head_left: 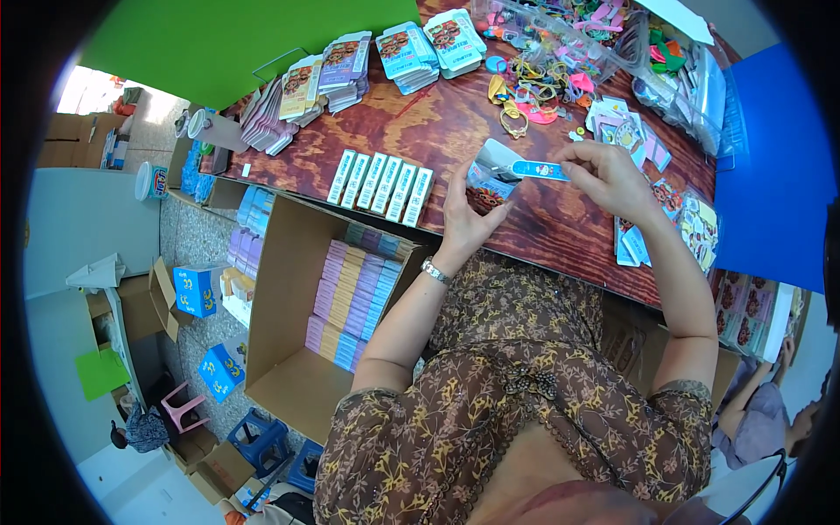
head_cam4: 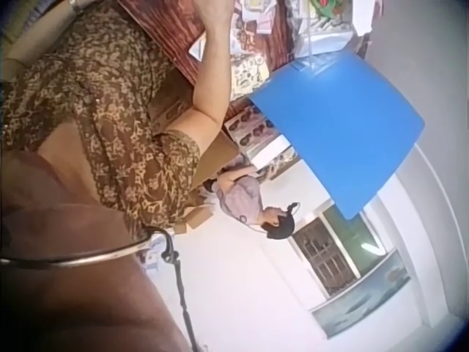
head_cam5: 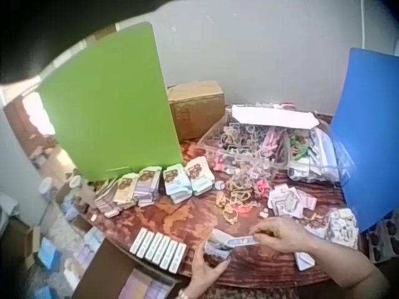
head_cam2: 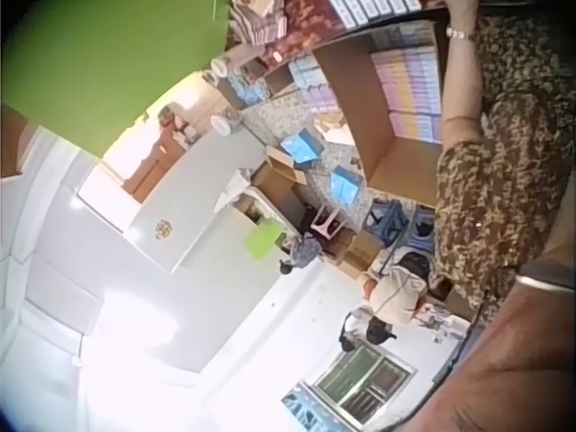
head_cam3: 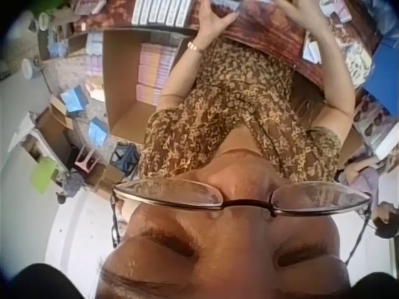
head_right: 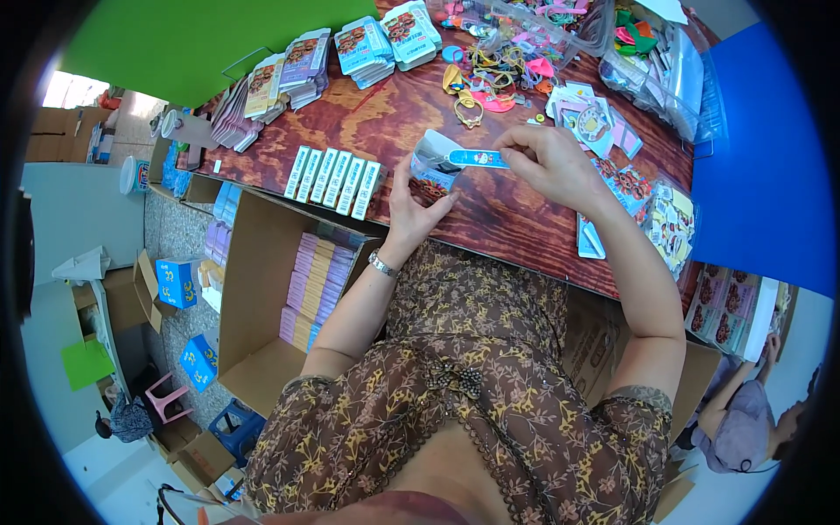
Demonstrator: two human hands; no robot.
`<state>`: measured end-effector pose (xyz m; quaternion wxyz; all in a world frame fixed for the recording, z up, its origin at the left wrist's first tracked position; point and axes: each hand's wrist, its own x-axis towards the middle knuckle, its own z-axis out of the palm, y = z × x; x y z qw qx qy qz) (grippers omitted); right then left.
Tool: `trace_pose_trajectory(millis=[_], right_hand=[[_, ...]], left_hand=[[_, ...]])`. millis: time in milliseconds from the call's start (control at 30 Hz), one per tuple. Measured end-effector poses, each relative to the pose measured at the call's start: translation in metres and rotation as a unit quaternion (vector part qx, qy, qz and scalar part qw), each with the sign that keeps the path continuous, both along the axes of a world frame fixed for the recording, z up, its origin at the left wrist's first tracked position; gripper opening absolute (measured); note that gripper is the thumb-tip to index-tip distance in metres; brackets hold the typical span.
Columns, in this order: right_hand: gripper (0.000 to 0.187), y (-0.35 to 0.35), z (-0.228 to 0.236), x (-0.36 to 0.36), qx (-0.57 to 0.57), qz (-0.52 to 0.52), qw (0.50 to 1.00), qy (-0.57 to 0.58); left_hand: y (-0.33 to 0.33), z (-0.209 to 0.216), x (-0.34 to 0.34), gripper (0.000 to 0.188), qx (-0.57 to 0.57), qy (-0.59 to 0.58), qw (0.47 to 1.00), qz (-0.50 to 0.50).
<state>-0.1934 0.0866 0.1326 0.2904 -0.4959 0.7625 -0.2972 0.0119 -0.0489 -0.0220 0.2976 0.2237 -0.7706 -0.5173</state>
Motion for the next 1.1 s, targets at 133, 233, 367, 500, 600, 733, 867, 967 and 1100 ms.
trace_pose_trajectory(millis=[133, 233, 367, 500, 600, 733, 867, 967, 1100], right_hand=[[0.018, 0.003, 0.001, -0.003, 0.013, 0.007, 1.000, 0.021], [0.017, 0.004, 0.000, -0.004, 0.013, -0.014, 1.000, -0.007], [0.019, 0.001, 0.002, -0.002, -0.006, -0.022, 1.000, -0.015], [0.020, 0.000, 0.002, -0.003, -0.046, -0.034, 0.998, -0.019], [0.020, -0.004, 0.003, -0.002, -0.042, -0.021, 0.999, 0.001], [0.019, -0.005, 0.005, -0.001, -0.042, -0.030, 0.999, 0.005], [0.019, -0.005, 0.005, -0.006, -0.027, -0.048, 0.998, -0.009], [0.020, -0.004, 0.005, -0.008, -0.018, -0.050, 0.999, -0.007], [0.021, -0.002, 0.002, -0.012, -0.018, -0.057, 0.998, -0.004]], left_hand=[[0.001, 0.002, -0.002, 0.078, 0.007, 0.003, 1.000, 0.007], [0.003, 0.000, -0.002, 0.077, 0.034, 0.008, 0.999, 0.004], [0.006, -0.001, -0.002, 0.082, 0.088, 0.022, 0.996, 0.003], [0.008, 0.010, -0.004, 0.084, -0.011, 0.006, 1.000, 0.001], [0.007, 0.011, -0.001, 0.084, -0.035, -0.003, 0.999, 0.003], [0.006, 0.011, -0.002, 0.084, -0.041, 0.013, 0.999, 0.006], [0.007, 0.011, 0.000, 0.084, -0.022, 0.022, 1.000, -0.002], [0.007, 0.010, -0.001, 0.084, -0.024, 0.029, 0.999, -0.004], [0.009, 0.009, -0.002, 0.083, -0.012, 0.037, 0.999, -0.011]])
